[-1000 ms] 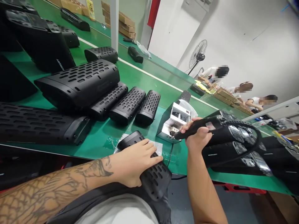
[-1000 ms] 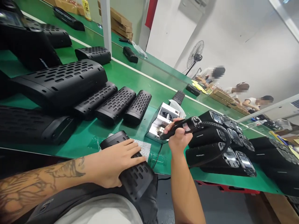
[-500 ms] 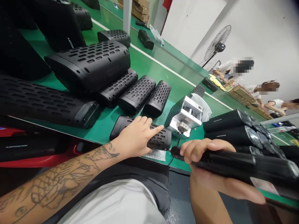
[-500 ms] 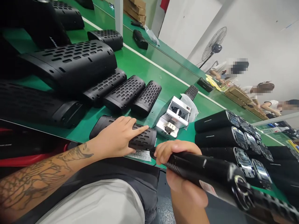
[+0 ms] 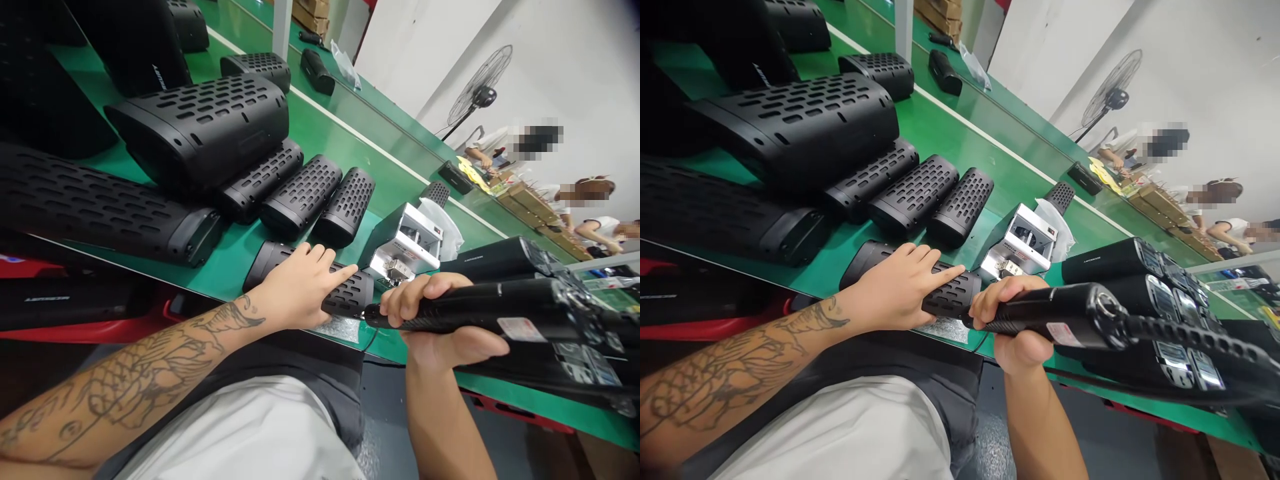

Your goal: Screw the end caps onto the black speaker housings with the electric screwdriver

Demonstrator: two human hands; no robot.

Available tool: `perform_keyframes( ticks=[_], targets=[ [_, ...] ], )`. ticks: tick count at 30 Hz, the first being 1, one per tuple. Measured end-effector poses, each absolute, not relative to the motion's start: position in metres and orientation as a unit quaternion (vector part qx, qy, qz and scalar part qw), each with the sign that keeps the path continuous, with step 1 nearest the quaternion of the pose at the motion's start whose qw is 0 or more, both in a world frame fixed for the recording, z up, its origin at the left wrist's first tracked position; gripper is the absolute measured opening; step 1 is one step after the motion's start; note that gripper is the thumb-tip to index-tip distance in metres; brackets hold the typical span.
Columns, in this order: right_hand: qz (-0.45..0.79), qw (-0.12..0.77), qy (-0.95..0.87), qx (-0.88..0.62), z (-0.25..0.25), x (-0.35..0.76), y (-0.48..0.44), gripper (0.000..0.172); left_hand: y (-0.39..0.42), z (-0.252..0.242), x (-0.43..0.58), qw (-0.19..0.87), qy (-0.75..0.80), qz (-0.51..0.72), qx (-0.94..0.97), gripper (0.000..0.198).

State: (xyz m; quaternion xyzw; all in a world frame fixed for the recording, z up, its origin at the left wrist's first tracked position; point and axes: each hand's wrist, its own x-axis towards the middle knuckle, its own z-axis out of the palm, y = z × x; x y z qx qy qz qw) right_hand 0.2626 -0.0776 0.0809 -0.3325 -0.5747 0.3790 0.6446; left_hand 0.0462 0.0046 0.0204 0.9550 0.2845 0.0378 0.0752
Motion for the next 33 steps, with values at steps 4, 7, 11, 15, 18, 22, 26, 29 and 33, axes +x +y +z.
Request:
perform_keyframes(
  ticks=[4, 7, 11, 15, 18, 22, 26, 29, 33],
  targets=[
    [0.377, 0.644, -0.575, -0.335, 0.078, 0.266, -0.075, 0.06, 0.005, 0.023, 0.048, 0.071, 0.281, 0.028, 0.957, 0.105],
    [0.375, 0.653, -0.57, -0.33, 0.073, 0.255, -0.081, 0.068, 0.005, 0.024, 0.049, 0.068, 0.286, 0.022, 0.956, 0.105],
    [0.373, 0.686, -0.533, -0.327, 0.065, 0.243, -0.09, 0.071, 0.005, 0.023, 0.051, 0.068, 0.288, 0.021, 0.955, 0.107],
    [0.39, 0.669, -0.553, -0.309, 0.061, 0.249, -0.088, 0.069, 0.006, 0.023, 0.052, 0.074, 0.288, 0.016, 0.955, 0.107],
    [0.407, 0.618, -0.597, -0.31, 0.062, 0.255, -0.085, 0.05, 0.006, 0.024, 0.052, 0.076, 0.289, 0.01, 0.954, 0.106],
    [0.398, 0.631, -0.578, -0.331, 0.074, 0.255, -0.091, 0.058, 0.005, 0.024, 0.051, 0.075, 0.291, 0.009, 0.954, 0.108],
    [0.331, 0.689, -0.52, -0.381, 0.093, 0.275, -0.09, 0.066, 0.0, 0.024, 0.052, 0.077, 0.305, 0.003, 0.949, 0.107],
    [0.166, 0.766, -0.489, -0.383, 0.094, 0.305, -0.066, 0.081, -0.006, 0.022, 0.055, 0.071, 0.32, 0.011, 0.945, 0.106],
    [0.108, 0.767, -0.461, -0.434, 0.076, 0.327, -0.03, 0.074, -0.012, 0.019, 0.06, 0.057, 0.334, 0.013, 0.941, 0.106]
  ],
)
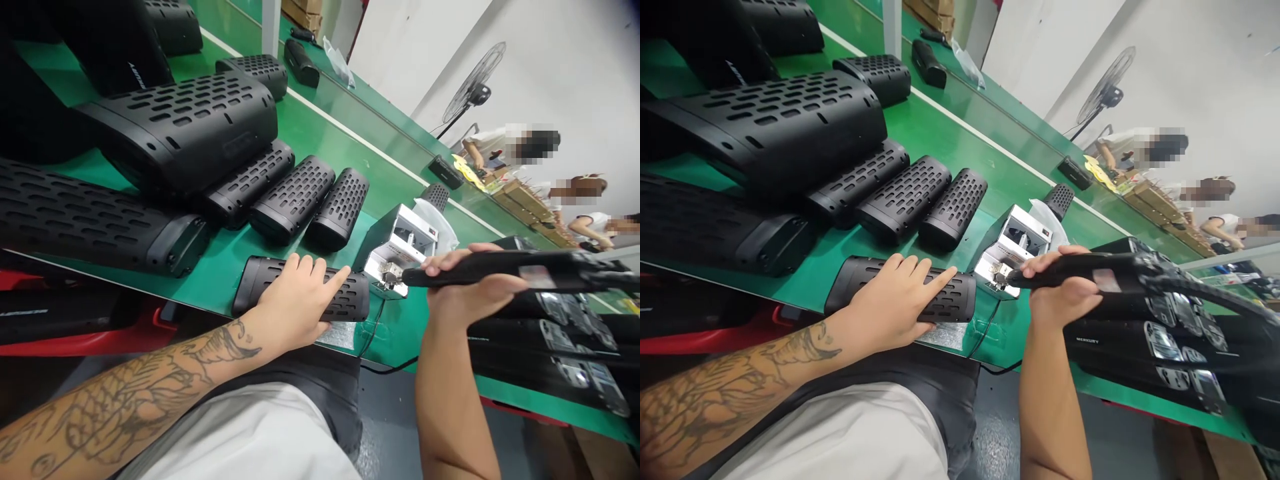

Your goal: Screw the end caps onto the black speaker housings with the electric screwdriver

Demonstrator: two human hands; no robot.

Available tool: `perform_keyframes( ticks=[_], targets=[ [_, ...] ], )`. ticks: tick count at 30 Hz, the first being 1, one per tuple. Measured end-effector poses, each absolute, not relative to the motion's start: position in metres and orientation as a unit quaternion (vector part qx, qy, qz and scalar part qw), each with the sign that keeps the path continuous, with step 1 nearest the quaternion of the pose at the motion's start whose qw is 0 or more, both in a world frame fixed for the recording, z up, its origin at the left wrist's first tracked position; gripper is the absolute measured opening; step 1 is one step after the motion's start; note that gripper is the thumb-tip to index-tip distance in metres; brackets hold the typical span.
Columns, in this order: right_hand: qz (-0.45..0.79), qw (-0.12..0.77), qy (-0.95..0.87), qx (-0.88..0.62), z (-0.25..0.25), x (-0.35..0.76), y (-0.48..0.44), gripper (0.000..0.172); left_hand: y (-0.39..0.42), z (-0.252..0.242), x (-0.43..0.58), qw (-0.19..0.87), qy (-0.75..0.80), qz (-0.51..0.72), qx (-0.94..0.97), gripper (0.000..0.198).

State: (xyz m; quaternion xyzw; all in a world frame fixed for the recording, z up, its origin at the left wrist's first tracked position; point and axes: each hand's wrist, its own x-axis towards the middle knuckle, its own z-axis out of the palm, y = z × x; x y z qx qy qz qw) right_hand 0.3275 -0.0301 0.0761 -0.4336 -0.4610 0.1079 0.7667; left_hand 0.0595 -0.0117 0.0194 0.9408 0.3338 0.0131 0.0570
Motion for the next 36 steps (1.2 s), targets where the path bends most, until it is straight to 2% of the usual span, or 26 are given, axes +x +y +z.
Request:
perform_keyframes(
  ticks=[9, 16, 18, 21, 24, 30, 36],
  targets=[
    [0.147, 0.745, -0.477, -0.442, 0.058, 0.325, -0.033, 0.073, 0.003, 0.027, 0.028, 0.102, 0.308, 0.044, 0.945, 0.104],
    [0.184, 0.753, -0.495, -0.393, 0.094, 0.291, -0.068, 0.075, 0.016, 0.025, 0.009, 0.104, 0.313, 0.024, 0.944, 0.111],
    [0.231, 0.735, -0.496, -0.4, 0.11, 0.267, -0.088, 0.062, 0.015, 0.024, 0.009, 0.101, 0.312, 0.021, 0.944, 0.11],
    [0.319, 0.674, -0.54, -0.39, 0.12, 0.234, -0.104, 0.055, 0.014, 0.024, 0.01, 0.093, 0.313, 0.018, 0.945, 0.107],
    [0.358, 0.646, -0.579, -0.346, 0.111, 0.214, -0.095, 0.053, 0.013, 0.023, 0.01, 0.089, 0.312, 0.028, 0.946, 0.107],
    [0.357, 0.661, -0.581, -0.312, 0.083, 0.195, -0.064, 0.056, 0.013, 0.023, 0.009, 0.098, 0.309, 0.034, 0.945, 0.106],
    [0.397, 0.647, -0.562, -0.329, 0.086, 0.188, -0.063, 0.059, 0.014, 0.024, 0.011, 0.11, 0.307, 0.029, 0.945, 0.106]
  ],
)
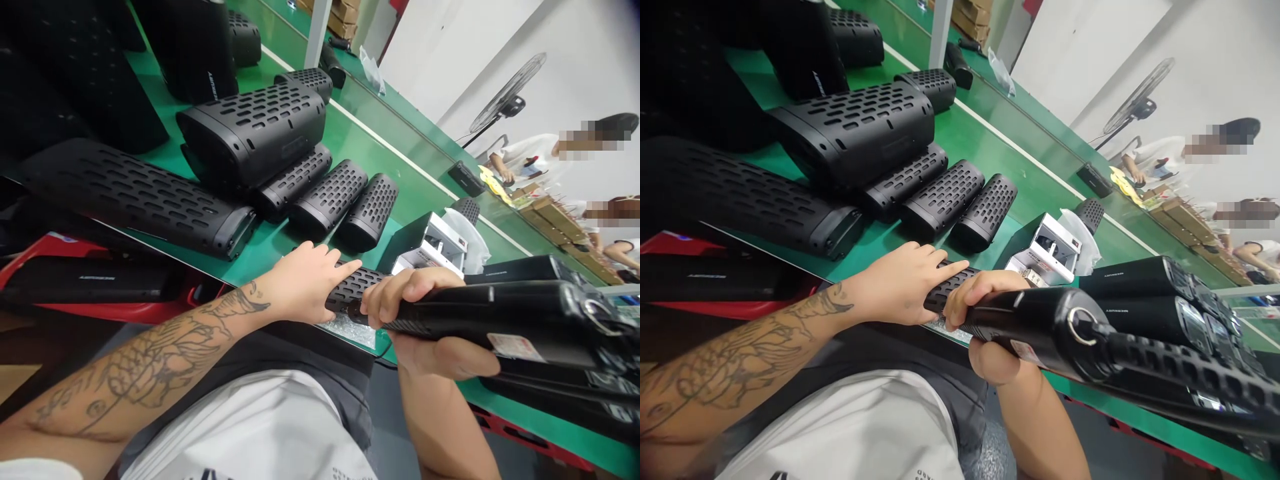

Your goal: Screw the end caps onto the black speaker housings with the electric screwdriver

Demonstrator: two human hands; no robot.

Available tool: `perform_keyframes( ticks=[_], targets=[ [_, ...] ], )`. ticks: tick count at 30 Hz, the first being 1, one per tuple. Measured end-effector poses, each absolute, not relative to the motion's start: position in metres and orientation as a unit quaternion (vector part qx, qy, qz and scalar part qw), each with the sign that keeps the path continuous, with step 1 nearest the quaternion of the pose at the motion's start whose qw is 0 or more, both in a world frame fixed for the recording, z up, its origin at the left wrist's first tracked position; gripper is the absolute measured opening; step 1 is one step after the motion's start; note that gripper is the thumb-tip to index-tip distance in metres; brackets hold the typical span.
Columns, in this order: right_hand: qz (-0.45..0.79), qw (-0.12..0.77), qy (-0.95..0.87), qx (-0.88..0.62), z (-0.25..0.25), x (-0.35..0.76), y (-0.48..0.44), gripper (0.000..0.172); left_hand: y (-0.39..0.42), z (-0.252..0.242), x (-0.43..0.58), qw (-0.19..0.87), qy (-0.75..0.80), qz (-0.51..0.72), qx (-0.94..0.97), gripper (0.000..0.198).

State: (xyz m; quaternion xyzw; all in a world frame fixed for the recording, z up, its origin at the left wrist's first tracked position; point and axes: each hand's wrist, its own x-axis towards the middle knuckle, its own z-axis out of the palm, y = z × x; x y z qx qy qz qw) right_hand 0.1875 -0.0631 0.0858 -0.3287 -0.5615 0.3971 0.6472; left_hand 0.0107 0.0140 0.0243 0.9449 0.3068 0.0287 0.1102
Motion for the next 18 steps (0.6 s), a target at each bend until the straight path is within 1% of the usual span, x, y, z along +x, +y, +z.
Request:
perform_keyframes(
  ticks=[6, 10, 15, 18],
  targets=[
    [0.437, 0.627, -0.561, -0.319, 0.089, 0.19, -0.055, 0.059, 0.012, 0.024, 0.011, 0.108, 0.306, 0.031, 0.945, 0.105],
    [0.455, 0.596, -0.581, -0.318, 0.084, 0.192, -0.053, 0.056, 0.011, 0.023, 0.012, 0.105, 0.305, 0.036, 0.946, 0.102],
    [0.476, 0.551, -0.637, -0.251, 0.078, 0.191, -0.051, 0.05, 0.012, 0.021, 0.012, 0.101, 0.301, 0.035, 0.948, 0.103],
    [0.482, 0.551, -0.625, -0.271, 0.078, 0.189, -0.043, 0.051, 0.012, 0.019, 0.011, 0.092, 0.295, 0.049, 0.95, 0.099]
  ],
)
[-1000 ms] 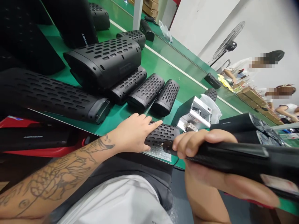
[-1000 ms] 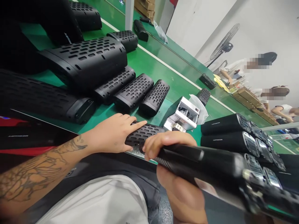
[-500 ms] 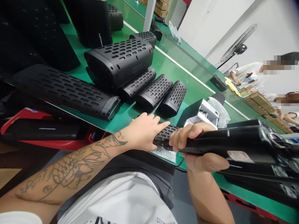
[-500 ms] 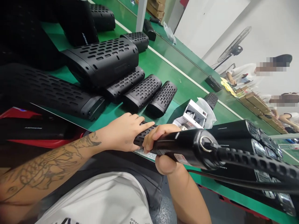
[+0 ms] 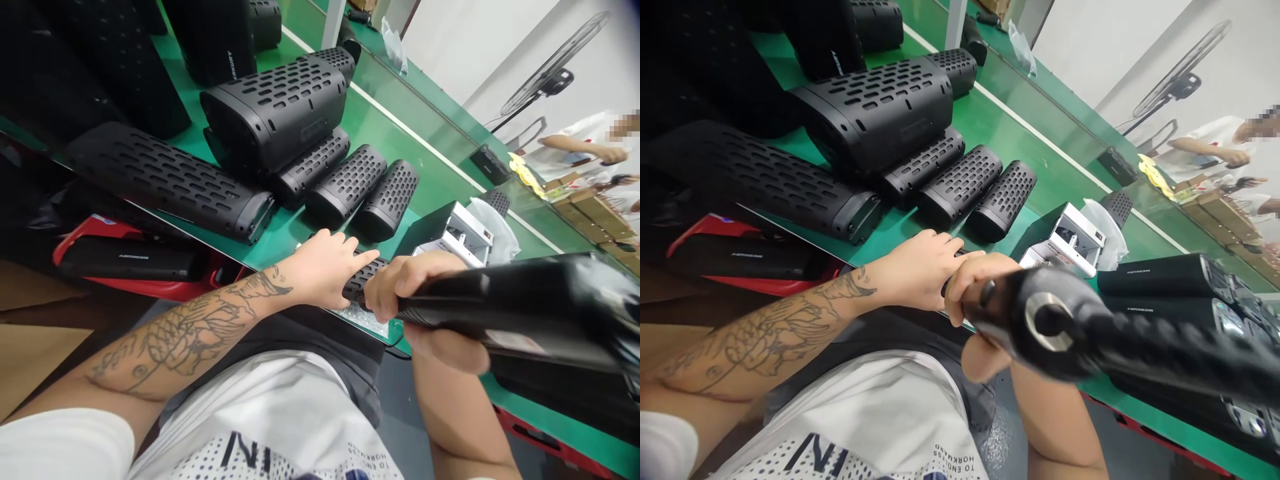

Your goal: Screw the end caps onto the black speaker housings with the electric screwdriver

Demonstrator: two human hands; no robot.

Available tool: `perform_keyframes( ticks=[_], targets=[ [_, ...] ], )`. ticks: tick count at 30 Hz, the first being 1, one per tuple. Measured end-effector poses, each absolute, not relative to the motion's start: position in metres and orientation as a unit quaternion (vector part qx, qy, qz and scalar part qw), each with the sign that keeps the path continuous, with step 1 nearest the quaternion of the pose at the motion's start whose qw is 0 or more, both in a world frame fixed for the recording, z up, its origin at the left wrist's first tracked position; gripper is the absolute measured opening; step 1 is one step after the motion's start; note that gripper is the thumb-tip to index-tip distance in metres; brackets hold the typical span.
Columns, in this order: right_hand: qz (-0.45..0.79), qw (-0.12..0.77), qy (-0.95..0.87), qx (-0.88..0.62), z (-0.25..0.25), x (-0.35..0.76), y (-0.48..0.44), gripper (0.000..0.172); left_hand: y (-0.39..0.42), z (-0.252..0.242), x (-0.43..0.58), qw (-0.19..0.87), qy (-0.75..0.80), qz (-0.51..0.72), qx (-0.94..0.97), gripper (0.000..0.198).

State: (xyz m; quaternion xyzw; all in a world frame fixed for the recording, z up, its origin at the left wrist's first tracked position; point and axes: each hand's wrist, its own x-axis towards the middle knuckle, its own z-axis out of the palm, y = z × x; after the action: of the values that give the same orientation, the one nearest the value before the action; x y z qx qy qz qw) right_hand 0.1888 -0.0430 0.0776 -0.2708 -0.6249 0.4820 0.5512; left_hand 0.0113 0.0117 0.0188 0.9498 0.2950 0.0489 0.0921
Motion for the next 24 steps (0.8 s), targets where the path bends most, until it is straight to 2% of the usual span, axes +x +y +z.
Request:
perform_keyframes(
  ticks=[6, 11, 16, 20, 24],
  targets=[
    [0.492, 0.512, -0.653, -0.264, 0.078, 0.187, -0.035, 0.055, 0.01, 0.017, 0.011, 0.09, 0.297, 0.071, 0.948, 0.092],
    [0.488, 0.558, -0.618, -0.263, 0.075, 0.193, -0.048, 0.052, 0.01, 0.021, 0.013, 0.101, 0.3, 0.049, 0.947, 0.095],
    [0.514, 0.541, -0.613, -0.261, 0.068, 0.191, -0.05, 0.054, 0.01, 0.021, 0.012, 0.099, 0.301, 0.046, 0.947, 0.101],
    [0.486, 0.605, -0.576, -0.257, 0.063, 0.184, -0.055, 0.065, 0.011, 0.018, 0.011, 0.101, 0.303, 0.047, 0.946, 0.102],
    [0.426, 0.642, -0.577, -0.269, 0.082, 0.209, -0.064, 0.06, 0.01, 0.016, 0.011, 0.097, 0.308, 0.053, 0.945, 0.096]
  ],
)
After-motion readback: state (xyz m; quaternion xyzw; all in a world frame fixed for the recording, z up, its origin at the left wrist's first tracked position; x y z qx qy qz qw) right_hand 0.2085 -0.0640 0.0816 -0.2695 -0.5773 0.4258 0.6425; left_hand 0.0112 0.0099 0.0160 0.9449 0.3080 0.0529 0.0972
